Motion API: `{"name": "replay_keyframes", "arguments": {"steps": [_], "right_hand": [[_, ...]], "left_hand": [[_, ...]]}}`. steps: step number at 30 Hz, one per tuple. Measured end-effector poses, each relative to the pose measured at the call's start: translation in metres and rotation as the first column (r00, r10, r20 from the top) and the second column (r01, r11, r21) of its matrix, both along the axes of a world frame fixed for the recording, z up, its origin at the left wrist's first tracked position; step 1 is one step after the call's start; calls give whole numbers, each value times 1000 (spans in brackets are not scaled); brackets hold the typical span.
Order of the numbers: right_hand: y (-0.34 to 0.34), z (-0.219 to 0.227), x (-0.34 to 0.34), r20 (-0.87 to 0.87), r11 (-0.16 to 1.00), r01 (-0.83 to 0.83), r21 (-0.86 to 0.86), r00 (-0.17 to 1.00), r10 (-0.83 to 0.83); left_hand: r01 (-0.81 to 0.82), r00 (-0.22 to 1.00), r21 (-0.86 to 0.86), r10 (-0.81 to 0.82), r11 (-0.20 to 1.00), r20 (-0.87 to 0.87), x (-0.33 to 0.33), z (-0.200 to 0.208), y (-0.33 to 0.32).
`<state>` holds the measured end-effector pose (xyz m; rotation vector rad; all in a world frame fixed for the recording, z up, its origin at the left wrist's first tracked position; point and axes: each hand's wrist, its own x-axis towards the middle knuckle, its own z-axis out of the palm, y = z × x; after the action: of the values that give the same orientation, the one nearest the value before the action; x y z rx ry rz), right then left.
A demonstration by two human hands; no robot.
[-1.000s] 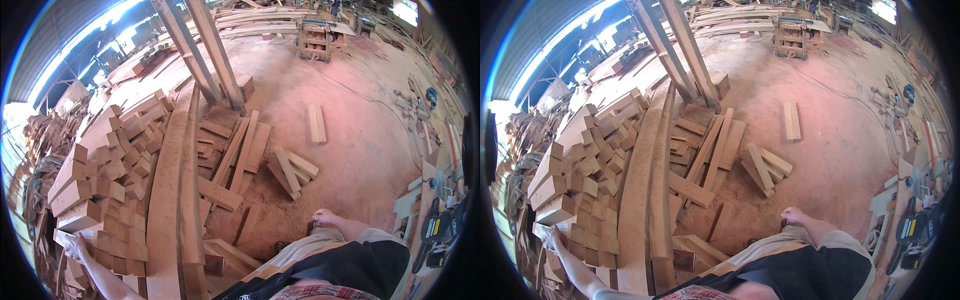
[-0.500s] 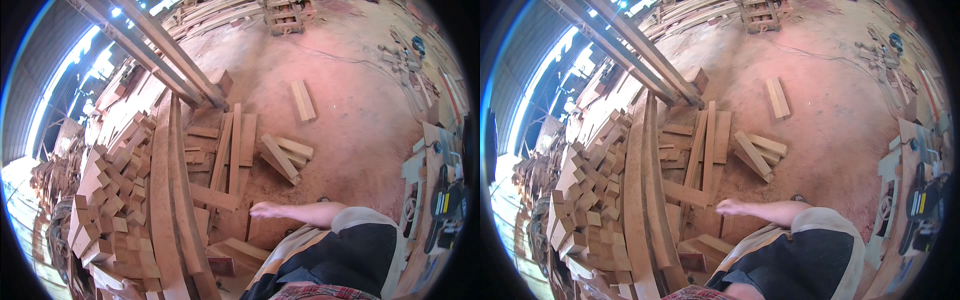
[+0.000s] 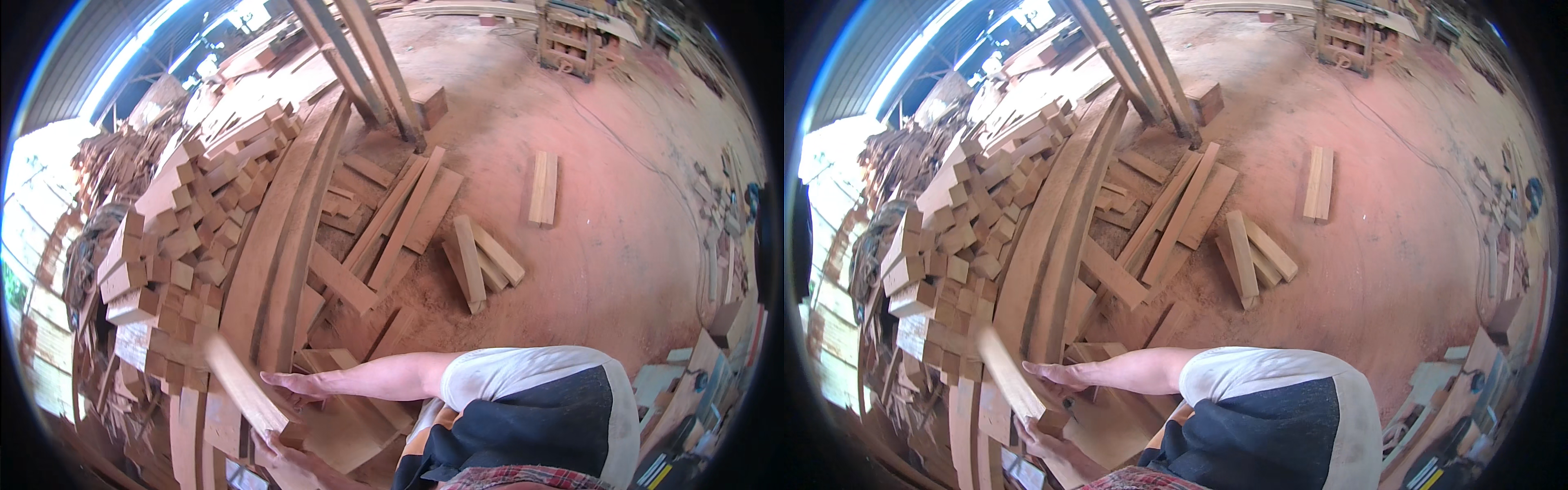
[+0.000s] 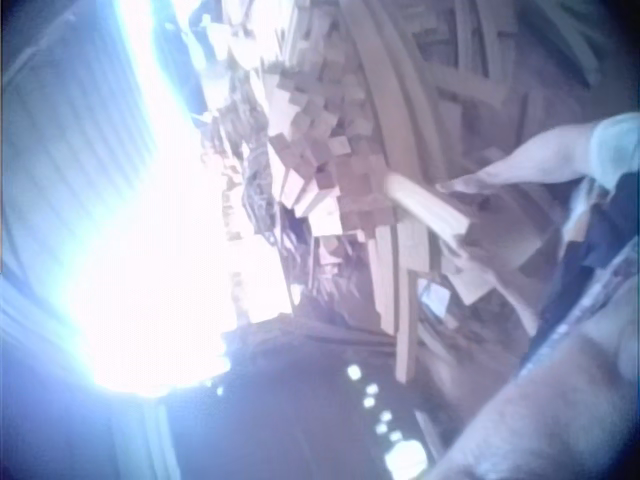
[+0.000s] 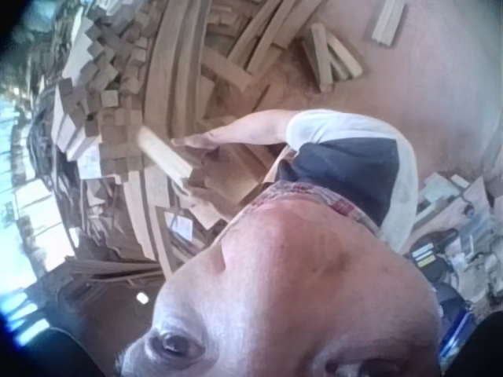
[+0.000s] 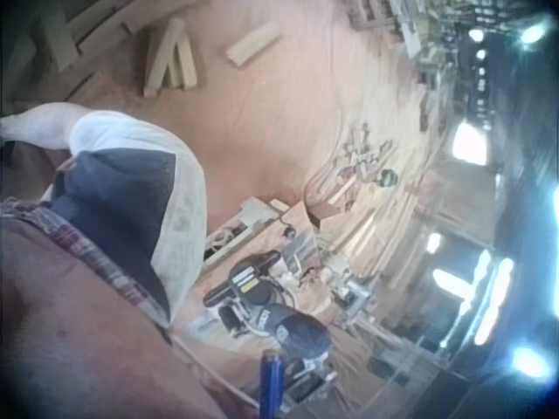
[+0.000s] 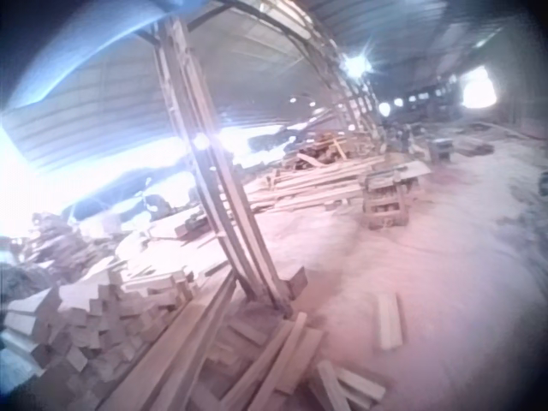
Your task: The person repeatedly picks up wooden planks from a large pile, briefly inspects them, and places them into a smaller, organized stack on the floor. The task involves sorting and stacking the wood by hand.
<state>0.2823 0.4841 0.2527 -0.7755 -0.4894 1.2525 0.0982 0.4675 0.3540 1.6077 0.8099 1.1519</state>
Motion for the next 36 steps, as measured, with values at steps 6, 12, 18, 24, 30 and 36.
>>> {"name": "replay_keyframes", "arguments": {"steps": [6,12,18,24,30,36], "right_hand": [[-57,-62,10,-12,984,-9,-178,1000,7],[-215,-89,52,136,923,362,-131,929,-345],[-365,-163,78,344,640,617,-459,787,-512],[-550,-256,45,275,313,471,-825,817,-507],[-694,-284,-66,83,127,182,-975,829,-552],[-746,-276,-96,97,123,202,-972,816,-570]], "left_hand": [[98,994,-393,-68,914,89,23,-93,-101],[454,869,-553,-485,699,100,36,-137,-173],[617,191,-481,-712,623,-676,15,-204,-147],[537,16,-632,-756,558,-654,-20,-269,-123],[71,386,-821,-774,567,-501,-55,-305,-95],[-36,327,-803,-752,596,-573,-56,-314,-98]]}}
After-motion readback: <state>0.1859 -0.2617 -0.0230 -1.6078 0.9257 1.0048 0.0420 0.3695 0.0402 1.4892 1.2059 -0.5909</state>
